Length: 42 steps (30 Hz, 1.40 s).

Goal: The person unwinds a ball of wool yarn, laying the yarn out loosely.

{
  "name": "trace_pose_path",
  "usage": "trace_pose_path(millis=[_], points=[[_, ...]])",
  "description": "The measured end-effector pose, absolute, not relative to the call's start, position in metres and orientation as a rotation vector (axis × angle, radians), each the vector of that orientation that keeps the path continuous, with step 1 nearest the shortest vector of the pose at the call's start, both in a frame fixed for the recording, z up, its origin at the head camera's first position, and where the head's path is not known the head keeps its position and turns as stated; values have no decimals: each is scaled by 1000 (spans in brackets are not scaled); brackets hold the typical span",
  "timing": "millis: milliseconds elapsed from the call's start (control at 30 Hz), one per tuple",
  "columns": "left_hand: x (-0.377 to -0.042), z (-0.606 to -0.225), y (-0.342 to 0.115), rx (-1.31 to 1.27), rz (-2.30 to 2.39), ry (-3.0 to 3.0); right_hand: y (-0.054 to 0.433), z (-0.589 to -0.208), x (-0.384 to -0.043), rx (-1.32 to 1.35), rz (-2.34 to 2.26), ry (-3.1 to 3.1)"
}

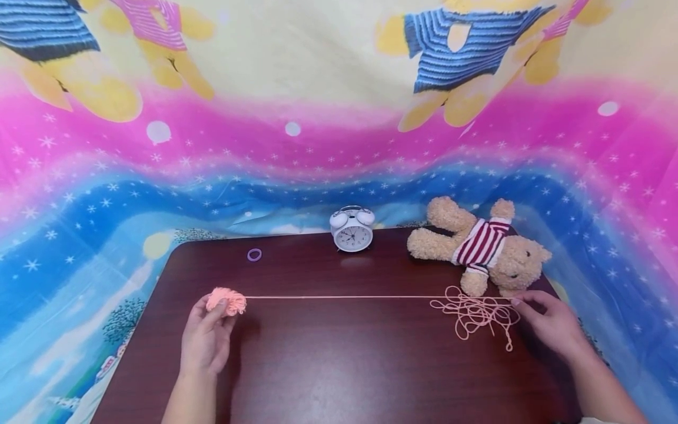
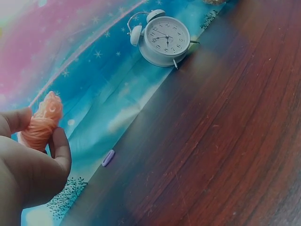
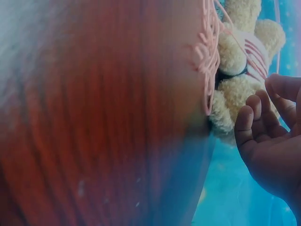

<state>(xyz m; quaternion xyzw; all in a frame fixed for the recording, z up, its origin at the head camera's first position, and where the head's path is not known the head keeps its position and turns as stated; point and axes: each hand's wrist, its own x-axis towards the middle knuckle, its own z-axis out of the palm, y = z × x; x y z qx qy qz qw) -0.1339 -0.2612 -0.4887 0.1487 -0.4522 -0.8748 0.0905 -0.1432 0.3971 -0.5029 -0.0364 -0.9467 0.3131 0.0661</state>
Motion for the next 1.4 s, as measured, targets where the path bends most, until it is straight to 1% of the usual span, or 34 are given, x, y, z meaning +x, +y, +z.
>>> trace_pose_path(millis=[233,467,600,767,933,1233,1400], points=[[-134,-492,-262,402,-2627,-1244,402,-506,-140,-136,958,-2832],[-131,-493,-266,485,-2594,-1376,403,-509,-139,-144,957,-2870],[-131,-493,-269,492,-2590,-1470,404,-512,-139,-154,968,-2885],[-131,-493,-270,504,-2574,-1475,405,-514,-139,-139,948,-2879],[-130,-494,-270,571,-2558,-1480,404,-514,-140,-127,930,-2879],[-129,-496,-271,432,-2591,-1480,406,-516,-140,-126,968,-2900],[-129,-495,-272,463,-2590,-1412,410,-516,-139,-143,994,-2916]])
